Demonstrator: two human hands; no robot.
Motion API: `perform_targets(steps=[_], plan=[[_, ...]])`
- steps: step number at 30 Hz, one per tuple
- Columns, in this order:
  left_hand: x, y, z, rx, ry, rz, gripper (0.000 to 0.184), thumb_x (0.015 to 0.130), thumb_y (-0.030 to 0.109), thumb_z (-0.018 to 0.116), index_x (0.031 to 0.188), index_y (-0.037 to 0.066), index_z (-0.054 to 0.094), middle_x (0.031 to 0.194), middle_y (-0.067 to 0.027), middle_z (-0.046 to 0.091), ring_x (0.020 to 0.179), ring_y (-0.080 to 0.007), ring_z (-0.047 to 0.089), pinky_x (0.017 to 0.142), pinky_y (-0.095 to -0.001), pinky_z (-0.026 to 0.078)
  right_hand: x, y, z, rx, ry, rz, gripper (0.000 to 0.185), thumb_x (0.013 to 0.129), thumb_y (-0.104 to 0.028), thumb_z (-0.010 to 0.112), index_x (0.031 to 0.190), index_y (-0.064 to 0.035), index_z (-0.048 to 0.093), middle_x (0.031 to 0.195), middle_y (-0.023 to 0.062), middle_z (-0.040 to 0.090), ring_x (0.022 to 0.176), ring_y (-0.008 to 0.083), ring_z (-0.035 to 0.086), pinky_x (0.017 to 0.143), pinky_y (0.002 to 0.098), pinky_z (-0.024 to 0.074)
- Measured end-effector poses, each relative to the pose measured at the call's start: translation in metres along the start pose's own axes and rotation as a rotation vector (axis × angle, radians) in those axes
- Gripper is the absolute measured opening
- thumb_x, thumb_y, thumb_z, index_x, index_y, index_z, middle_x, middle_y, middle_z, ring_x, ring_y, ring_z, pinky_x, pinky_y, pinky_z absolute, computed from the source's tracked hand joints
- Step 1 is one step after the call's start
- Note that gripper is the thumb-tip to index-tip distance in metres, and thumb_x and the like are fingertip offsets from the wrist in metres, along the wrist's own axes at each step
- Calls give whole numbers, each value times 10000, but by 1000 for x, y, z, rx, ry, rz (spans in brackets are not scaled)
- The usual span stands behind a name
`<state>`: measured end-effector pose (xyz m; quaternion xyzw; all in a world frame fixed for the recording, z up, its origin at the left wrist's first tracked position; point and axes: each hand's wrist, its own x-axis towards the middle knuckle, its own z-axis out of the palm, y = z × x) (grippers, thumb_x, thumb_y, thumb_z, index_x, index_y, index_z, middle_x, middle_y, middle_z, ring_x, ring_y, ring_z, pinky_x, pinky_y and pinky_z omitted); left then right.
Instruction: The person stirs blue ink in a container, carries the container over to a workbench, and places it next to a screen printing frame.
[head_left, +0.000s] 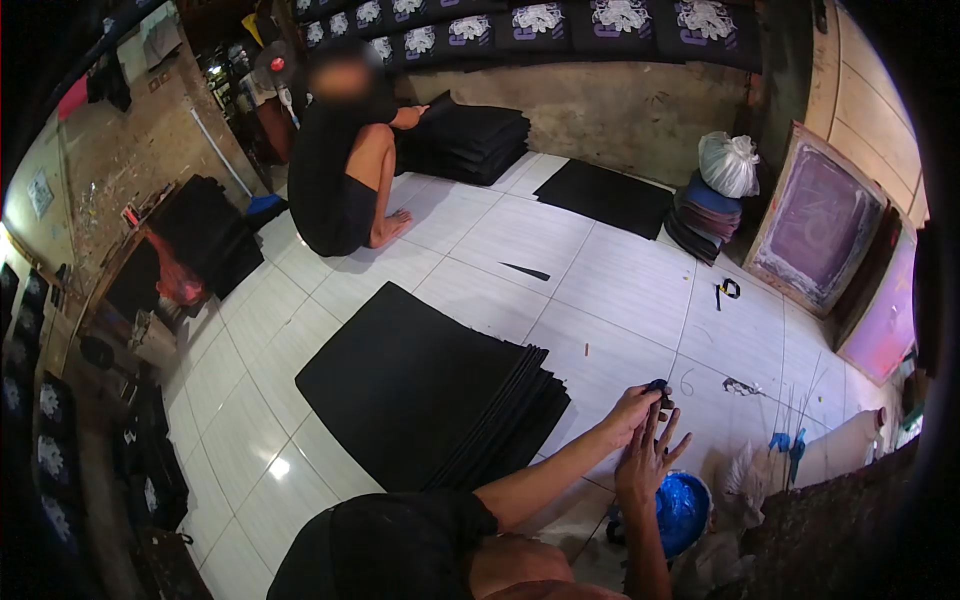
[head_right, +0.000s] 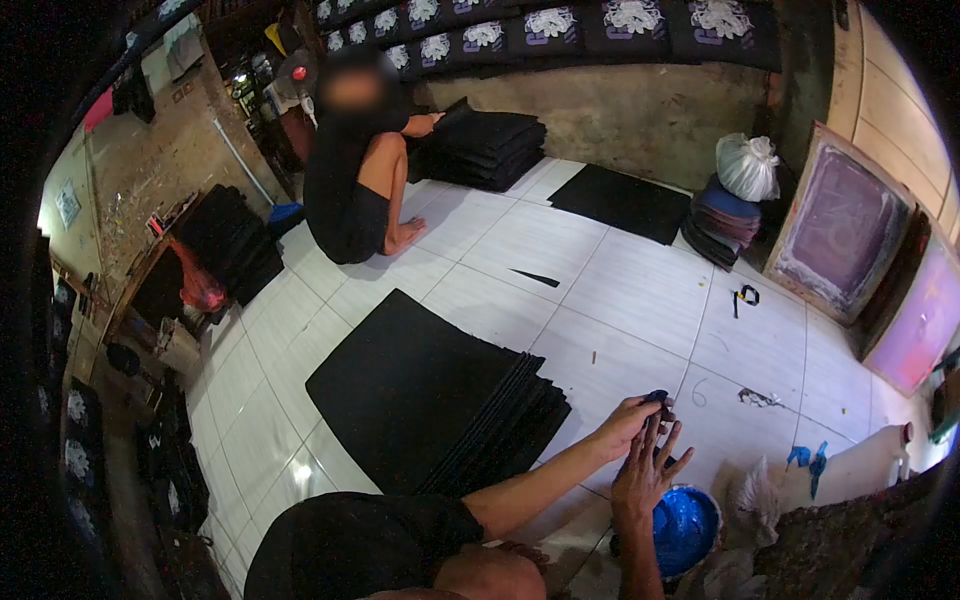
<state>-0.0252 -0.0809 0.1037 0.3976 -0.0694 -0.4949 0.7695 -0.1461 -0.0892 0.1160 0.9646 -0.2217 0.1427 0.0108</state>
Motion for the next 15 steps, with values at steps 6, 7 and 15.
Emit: perform_targets(steps=[6,7,15], plan=[[4,-8,1,106,-75,122,224,966,111,494,1141,32,609,946,-54,632,809,-146,588,737,-270,506,1,6,1,22,4,43,642,842,-195,529,1426,7,356,1564,123,198,1458,373,45,1110,634,-60],[3,-7,0,89,-92,133,220,961,103,504,1141,32,609,928,-52,630,799,-144,586,734,-264,503,2,7,1,13,9,37,669,833,-204,544,1437,2,341,1561,125,207,1459,367,47,1109,634,-62],[-2,-3,2,12,39,154,185,937,135,565,1074,31,635,789,-43,627,731,-128,588,681,-262,492,7,-4,-7,73,8,34,691,808,-191,563,1438,-12,342,1550,125,236,1459,365,54,1105,642,-59]])
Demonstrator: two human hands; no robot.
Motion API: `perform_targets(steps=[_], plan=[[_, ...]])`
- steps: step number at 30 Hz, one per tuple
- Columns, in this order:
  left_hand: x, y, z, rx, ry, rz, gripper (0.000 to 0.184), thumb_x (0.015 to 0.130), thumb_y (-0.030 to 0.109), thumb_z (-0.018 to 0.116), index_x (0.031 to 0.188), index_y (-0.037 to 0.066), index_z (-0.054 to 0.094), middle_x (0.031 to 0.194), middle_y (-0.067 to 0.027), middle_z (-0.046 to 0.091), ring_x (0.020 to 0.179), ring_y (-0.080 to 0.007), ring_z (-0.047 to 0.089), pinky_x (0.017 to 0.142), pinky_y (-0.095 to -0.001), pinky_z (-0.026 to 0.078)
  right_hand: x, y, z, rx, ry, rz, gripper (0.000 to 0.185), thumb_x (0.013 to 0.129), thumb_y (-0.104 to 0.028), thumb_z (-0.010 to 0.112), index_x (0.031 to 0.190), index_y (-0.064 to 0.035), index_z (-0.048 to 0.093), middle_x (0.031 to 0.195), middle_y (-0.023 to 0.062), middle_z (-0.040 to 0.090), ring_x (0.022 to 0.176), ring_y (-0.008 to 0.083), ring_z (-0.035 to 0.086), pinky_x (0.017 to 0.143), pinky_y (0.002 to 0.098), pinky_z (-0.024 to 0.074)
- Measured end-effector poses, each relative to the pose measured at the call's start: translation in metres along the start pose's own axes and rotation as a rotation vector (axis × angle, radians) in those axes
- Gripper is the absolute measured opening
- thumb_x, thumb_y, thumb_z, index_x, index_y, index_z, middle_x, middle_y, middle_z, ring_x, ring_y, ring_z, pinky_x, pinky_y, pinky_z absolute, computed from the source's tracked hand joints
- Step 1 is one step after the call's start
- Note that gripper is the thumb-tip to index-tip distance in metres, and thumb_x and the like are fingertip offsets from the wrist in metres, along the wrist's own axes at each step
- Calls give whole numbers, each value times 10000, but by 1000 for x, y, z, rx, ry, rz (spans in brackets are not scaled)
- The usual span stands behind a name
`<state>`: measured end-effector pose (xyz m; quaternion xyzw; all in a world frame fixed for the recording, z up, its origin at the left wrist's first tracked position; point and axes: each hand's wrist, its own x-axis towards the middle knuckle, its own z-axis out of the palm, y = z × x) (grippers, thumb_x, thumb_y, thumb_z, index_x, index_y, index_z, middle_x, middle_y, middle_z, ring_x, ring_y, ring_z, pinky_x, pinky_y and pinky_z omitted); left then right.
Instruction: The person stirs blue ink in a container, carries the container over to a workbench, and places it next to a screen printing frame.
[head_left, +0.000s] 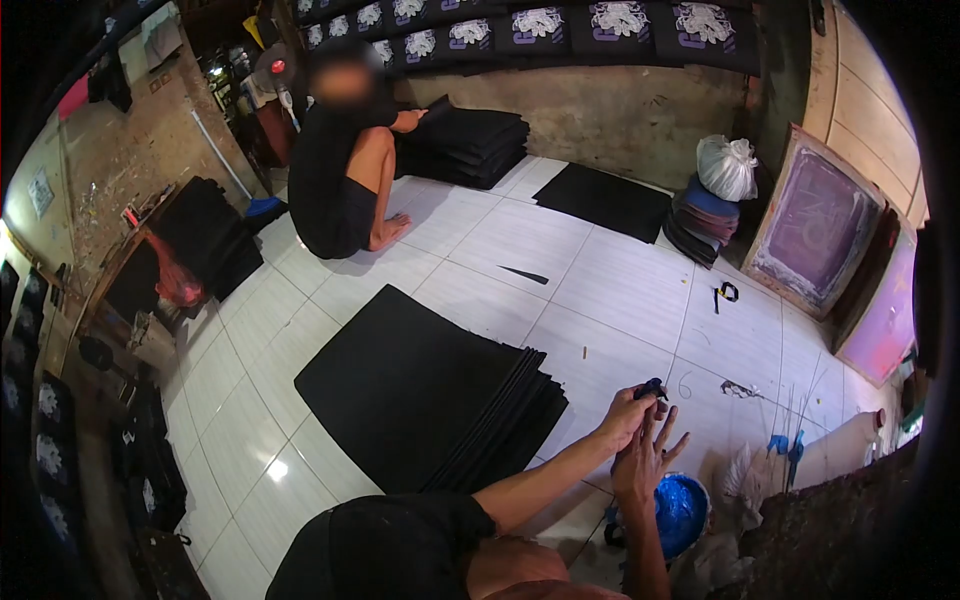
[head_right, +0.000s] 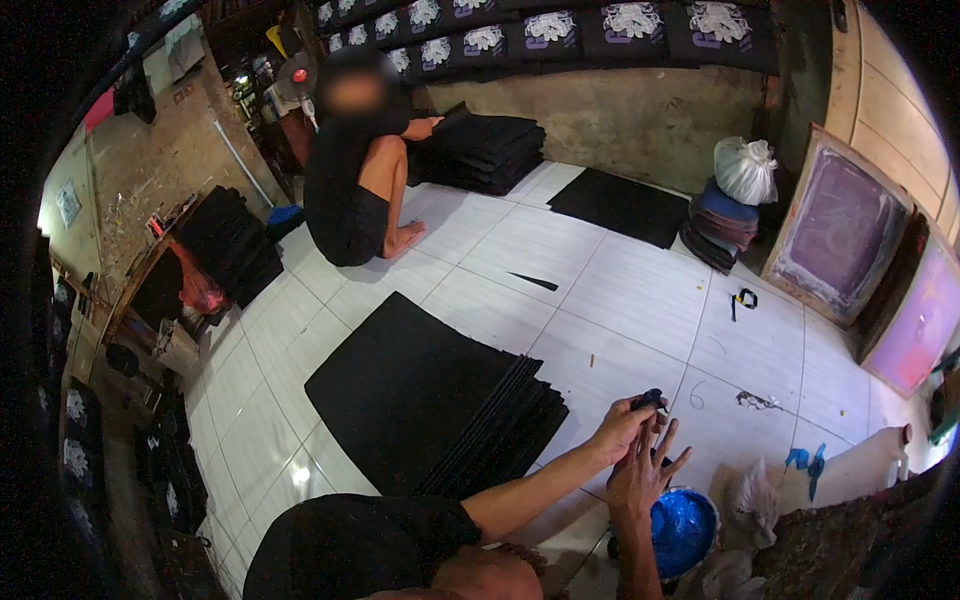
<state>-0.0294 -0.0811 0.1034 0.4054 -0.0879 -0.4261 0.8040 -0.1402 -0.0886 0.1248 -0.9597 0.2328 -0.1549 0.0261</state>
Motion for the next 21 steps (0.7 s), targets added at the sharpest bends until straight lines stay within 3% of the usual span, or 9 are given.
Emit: perform_targets(steps=[5,9,11,13,17,19,21], plan=[[-2,5,0,-11,153,-60,159,921,145,582,1026,50,654,751,-54,641,661,-137,590,623,-270,487,-1,2,11,-92,78,-72,681,803,-186,549,1430,-8,354,1532,127,268,1458,373,50,1107,646,-51],[-3,9,-1,29,181,-85,154,919,157,582,1024,69,654,753,-45,641,639,-138,581,609,-272,483,-4,1,9,-70,-63,-65,668,807,-174,528,1424,10,352,1536,131,257,1458,372,41,1107,647,-53],[-3,7,-1,17,170,-97,164,924,182,582,1038,83,645,814,-36,646,682,-133,580,613,-271,479,-6,4,17,-49,-81,-59,660,811,-166,518,1421,22,350,1539,138,248,1458,373,38,1107,648,-53],[-2,5,1,61,166,-88,169,930,194,579,1047,89,639,855,-34,645,713,-128,575,615,-272,475,-6,6,22,-109,50,-95,644,823,-161,503,1412,47,346,1536,162,242,1458,370,42,1108,647,-48],[-1,4,5,225,146,-114,191,948,227,568,1070,90,624,943,-30,636,797,-111,558,626,-275,466,-9,6,21,-105,20,-58,628,836,-166,492,1404,60,347,1529,182,250,1458,367,49,1112,639,-46],[0,1,4,310,127,-44,200,952,226,565,1072,77,622,928,-31,635,783,-106,558,626,-268,464,-10,8,27,-136,9,-59,580,829,-167,524,1383,-16,444,1534,133,267,1453,373,71,1109,655,-38],[3,-6,0,394,106,22,209,956,225,562,1075,64,620,914,-31,635,768,-102,558,627,-262,462,-9,9,27,-108,-7,-61,573,839,-174,515,1382,-6,441,1529,131,278,1453,370,75,1110,653,-40]])
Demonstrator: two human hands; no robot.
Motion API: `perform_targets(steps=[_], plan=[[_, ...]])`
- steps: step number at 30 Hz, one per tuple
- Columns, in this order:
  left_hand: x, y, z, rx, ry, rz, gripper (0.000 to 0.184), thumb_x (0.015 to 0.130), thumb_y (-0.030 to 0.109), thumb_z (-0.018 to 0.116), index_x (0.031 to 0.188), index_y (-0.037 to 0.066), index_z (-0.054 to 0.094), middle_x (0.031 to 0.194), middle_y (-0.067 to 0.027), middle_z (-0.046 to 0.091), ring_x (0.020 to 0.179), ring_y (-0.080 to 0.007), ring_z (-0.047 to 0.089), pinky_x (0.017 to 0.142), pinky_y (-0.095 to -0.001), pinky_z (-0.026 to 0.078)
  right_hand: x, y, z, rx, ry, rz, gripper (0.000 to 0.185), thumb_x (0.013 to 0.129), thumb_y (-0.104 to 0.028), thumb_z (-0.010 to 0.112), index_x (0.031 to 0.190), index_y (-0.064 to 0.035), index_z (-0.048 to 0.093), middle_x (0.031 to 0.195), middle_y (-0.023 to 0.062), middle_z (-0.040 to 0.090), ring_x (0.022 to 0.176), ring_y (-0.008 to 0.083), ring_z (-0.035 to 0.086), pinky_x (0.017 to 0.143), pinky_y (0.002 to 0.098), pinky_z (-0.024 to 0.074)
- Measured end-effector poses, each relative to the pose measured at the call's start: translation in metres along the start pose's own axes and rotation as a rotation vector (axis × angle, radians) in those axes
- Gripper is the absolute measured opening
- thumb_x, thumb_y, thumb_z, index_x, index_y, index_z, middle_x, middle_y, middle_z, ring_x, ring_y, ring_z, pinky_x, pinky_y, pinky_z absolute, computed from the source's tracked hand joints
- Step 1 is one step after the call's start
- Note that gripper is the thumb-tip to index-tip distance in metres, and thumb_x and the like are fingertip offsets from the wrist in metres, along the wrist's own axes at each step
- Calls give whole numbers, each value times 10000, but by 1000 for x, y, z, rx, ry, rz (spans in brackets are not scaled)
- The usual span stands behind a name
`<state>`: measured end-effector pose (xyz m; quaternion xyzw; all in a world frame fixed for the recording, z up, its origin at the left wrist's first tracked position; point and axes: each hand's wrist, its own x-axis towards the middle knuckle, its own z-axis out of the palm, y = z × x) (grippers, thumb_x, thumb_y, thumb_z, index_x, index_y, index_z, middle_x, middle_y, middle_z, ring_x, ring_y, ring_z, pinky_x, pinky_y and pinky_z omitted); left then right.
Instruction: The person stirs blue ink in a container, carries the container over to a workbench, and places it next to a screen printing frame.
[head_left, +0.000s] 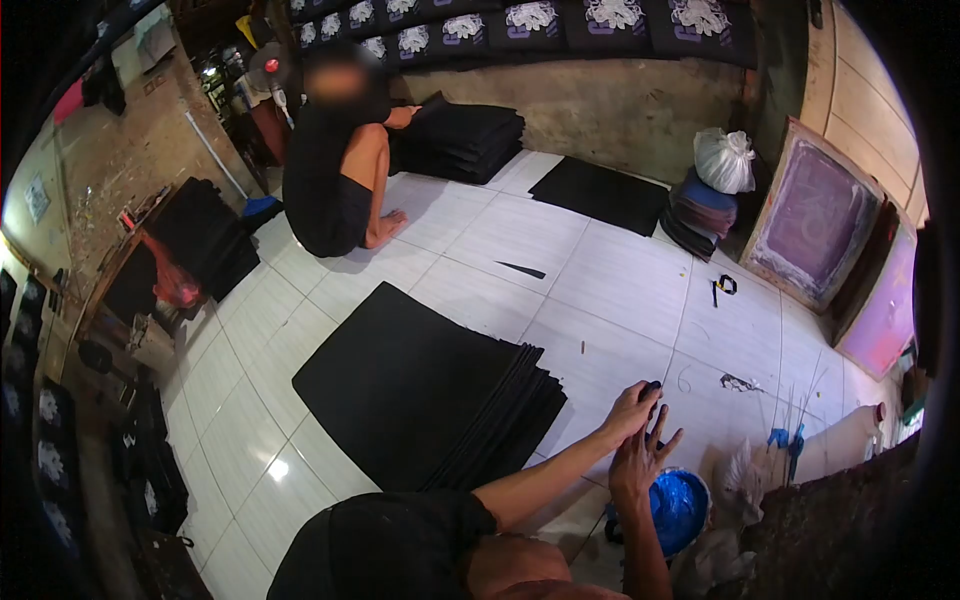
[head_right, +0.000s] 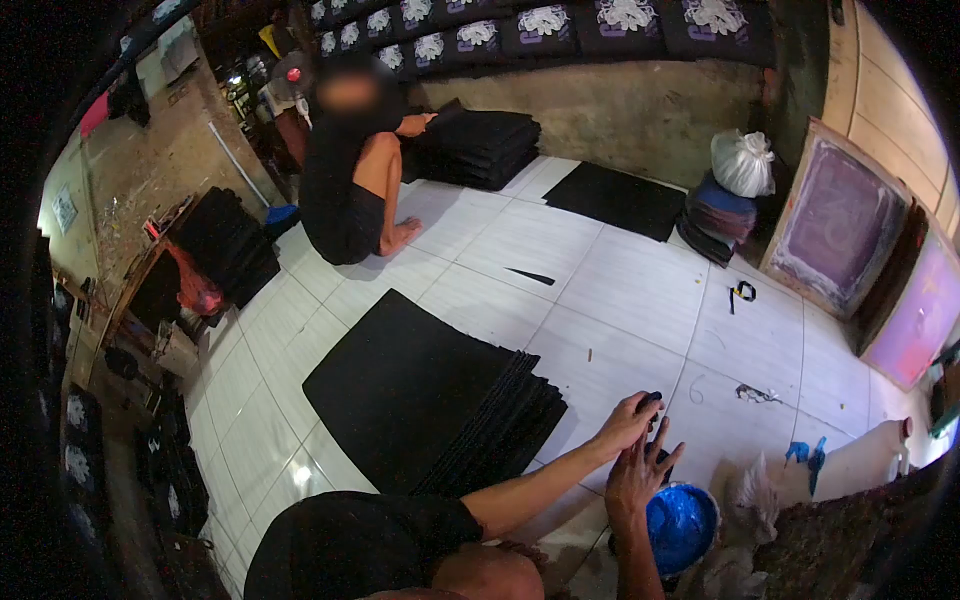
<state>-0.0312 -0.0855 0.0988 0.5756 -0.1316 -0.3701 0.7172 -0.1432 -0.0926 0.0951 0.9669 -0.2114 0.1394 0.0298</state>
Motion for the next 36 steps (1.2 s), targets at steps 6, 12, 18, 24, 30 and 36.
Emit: perform_targets(steps=[6,12,18,24,30,36], plan=[[18,-40,-12,124,112,227,217,960,175,545,1091,19,619,753,-38,596,575,-104,526,501,-271,441,-2,-5,8,-45,-6,-15,556,861,-207,504,1379,-14,447,1519,120,298,1452,361,84,1115,648,-34],[8,-19,-15,-229,126,-47,177,943,195,564,995,50,652,641,-27,571,522,-104,518,488,-244,423,1,-10,5,-155,-48,-38,578,854,-232,524,1402,-71,438,1539,68,264,1455,342,79,1115,652,-17],[9,-18,-24,-396,120,-163,181,929,206,587,1010,60,656,665,-36,600,550,-129,557,509,-265,456,0,-12,8,-151,-100,-32,596,835,-219,542,1409,-102,435,1565,36,201,1457,335,73,1117,650,0],[11,-16,-27,-467,12,-274,184,913,216,623,1025,72,653,775,-47,642,654,-151,585,579,-282,477,-2,-9,9,-167,-92,-30,592,835,-200,538,1407,-90,435,1577,45,168,1455,356,63,1112,657,12],[6,-10,-16,-307,-64,-147,207,915,208,615,1082,86,635,824,-36,643,699,-133,581,596,-271,471,0,-7,7,-208,-79,6,628,851,-219,523,1442,-73,368,1576,84,152,1452,372,56,1112,657,-2],[1,-6,-12,-110,44,-47,185,935,148,547,1069,41,617,725,-18,573,568,-101,530,505,-251,438,-1,-9,8,-236,-119,0,669,876,-267,500,1482,-88,283,1568,83,168,1456,363,29,1116,649,-18]])
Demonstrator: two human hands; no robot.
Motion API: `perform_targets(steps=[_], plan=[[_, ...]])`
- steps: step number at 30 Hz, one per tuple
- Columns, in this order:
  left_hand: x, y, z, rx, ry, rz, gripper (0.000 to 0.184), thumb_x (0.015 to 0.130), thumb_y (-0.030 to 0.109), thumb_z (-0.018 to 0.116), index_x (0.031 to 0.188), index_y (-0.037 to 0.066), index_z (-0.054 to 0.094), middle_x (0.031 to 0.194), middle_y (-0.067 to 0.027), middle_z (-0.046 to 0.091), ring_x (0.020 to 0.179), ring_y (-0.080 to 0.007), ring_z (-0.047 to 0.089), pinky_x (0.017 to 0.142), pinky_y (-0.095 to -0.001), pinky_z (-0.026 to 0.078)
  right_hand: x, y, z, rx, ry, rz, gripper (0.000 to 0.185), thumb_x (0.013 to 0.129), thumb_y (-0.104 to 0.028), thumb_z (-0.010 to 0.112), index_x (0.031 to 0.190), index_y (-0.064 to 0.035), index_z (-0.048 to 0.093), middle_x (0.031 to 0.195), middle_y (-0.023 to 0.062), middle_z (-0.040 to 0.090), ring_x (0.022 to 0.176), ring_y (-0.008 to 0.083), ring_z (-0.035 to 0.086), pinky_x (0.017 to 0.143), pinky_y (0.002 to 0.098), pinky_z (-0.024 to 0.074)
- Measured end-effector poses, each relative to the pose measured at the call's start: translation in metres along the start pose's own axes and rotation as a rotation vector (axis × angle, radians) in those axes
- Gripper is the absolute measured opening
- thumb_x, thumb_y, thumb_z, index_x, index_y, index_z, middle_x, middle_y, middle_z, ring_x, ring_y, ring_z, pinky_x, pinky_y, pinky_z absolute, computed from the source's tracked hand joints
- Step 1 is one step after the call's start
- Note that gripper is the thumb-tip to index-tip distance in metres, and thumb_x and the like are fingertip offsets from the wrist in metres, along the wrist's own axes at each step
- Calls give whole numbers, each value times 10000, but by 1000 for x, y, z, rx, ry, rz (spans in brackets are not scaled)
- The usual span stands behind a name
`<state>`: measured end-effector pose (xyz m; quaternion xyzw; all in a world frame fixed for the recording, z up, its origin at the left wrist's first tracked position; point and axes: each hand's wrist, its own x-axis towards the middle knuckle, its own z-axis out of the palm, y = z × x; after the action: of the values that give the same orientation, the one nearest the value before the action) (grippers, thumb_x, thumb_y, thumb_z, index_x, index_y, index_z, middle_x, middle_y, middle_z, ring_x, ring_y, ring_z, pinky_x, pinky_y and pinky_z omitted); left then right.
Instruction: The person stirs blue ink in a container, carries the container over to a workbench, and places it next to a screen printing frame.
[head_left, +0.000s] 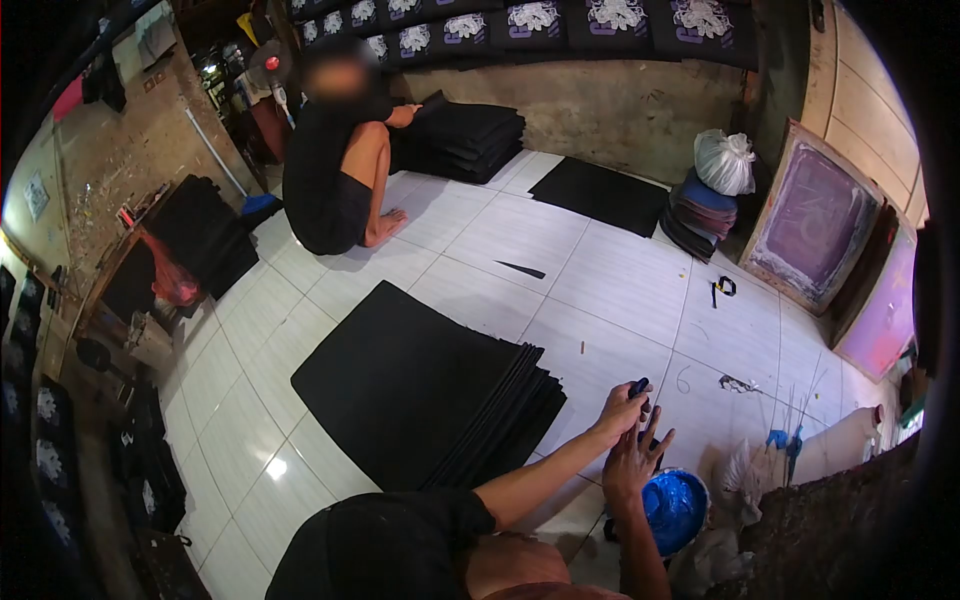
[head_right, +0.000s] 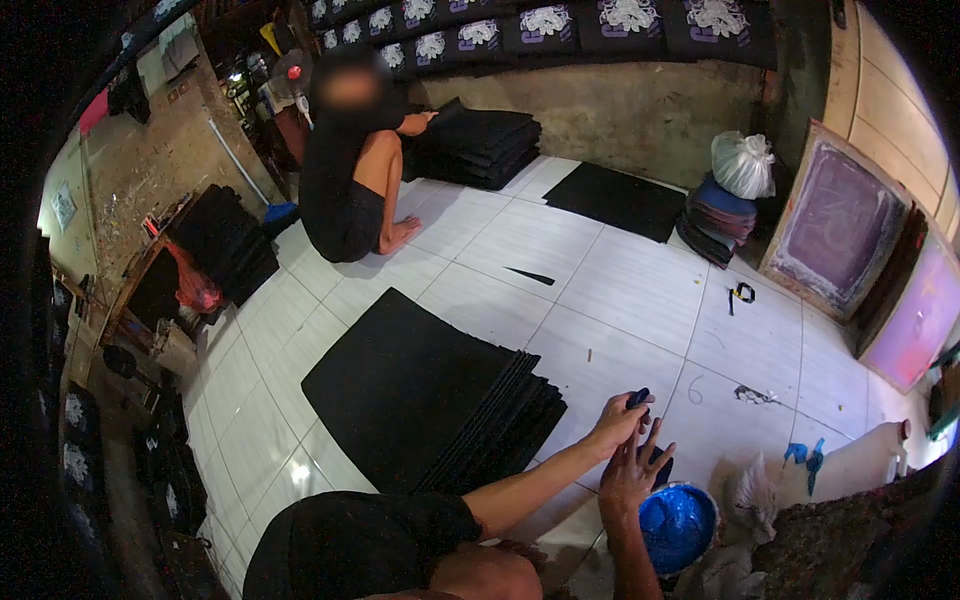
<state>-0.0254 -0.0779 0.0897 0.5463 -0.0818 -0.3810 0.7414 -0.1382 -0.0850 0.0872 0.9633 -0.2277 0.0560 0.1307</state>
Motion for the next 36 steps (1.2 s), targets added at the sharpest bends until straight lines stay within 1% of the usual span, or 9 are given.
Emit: perform_targets(steps=[11,15,19,25,28,31,32,35,36], plan=[[10,-18,-14,-133,148,-59,152,923,172,558,988,61,640,622,-11,519,543,-120,524,506,-268,451,0,-6,6,-101,-8,-77,674,862,-274,529,1480,-126,303,1552,24,220,1461,311,60,1123,634,-13],[14,-21,-16,-420,149,-164,161,935,214,559,921,64,616,651,-20,529,545,-163,538,514,-309,468,0,-5,-1,-47,10,-63,690,846,-233,543,1485,-130,303,1580,5,160,1462,292,70,1127,626,5],[16,-20,-18,-452,131,-217,185,938,244,559,907,67,599,672,-27,536,567,-191,561,533,-326,481,1,-4,-9,-30,15,-63,699,844,-188,535,1491,-106,283,1594,1,115,1460,298,80,1124,632,14],[14,-14,-17,-366,45,-261,188,929,258,577,917,70,592,759,-47,595,657,-192,598,612,-323,506,-1,2,-16,196,-14,-40,680,823,-158,541,1462,-55,333,1586,60,141,1453,334,115,1122,633,23],[15,-18,-14,-274,-247,-110,173,938,206,563,1007,50,593,888,-71,649,842,-174,627,766,-296,519,4,12,-14,279,4,5,655,819,-153,544,1440,-37,368,1571,86,188,1450,343,129,1120,634,32],[8,-12,-5,-196,-225,40,177,930,179,570,1029,36,601,911,-68,654,843,-155,624,771,-279,514,7,17,-26,319,68,18,603,835,-144,531,1408,-5,405,1545,108,259,1447,350,148,1115,635,50],[4,-12,-4,-137,-178,71,229,930,217,574,1044,21,608,926,-67,653,821,-145,619,744,-270,509,7,19,-21,360,67,-16,700,816,-184,623,1425,26,350,1542,134,258,1458,333,105,1124,608,25],[8,-17,-13,12,-191,-92,247,936,256,558,1008,30,628,898,-62,646,784,-141,608,709,-273,503,4,28,-33,470,-36,-47,643,831,-192,622,1402,8,402,1522,141,300,1455,329,123,1122,605,47],[9,-14,-8,327,-32,-91,261,948,280,525,952,44,637,810,-38,624,735,-124,581,629,-277,486,-1,32,-47,534,-22,-68,528,835,-194,629,1309,-5,493,1492,141,344,1444,335,160,1112,613,85]])
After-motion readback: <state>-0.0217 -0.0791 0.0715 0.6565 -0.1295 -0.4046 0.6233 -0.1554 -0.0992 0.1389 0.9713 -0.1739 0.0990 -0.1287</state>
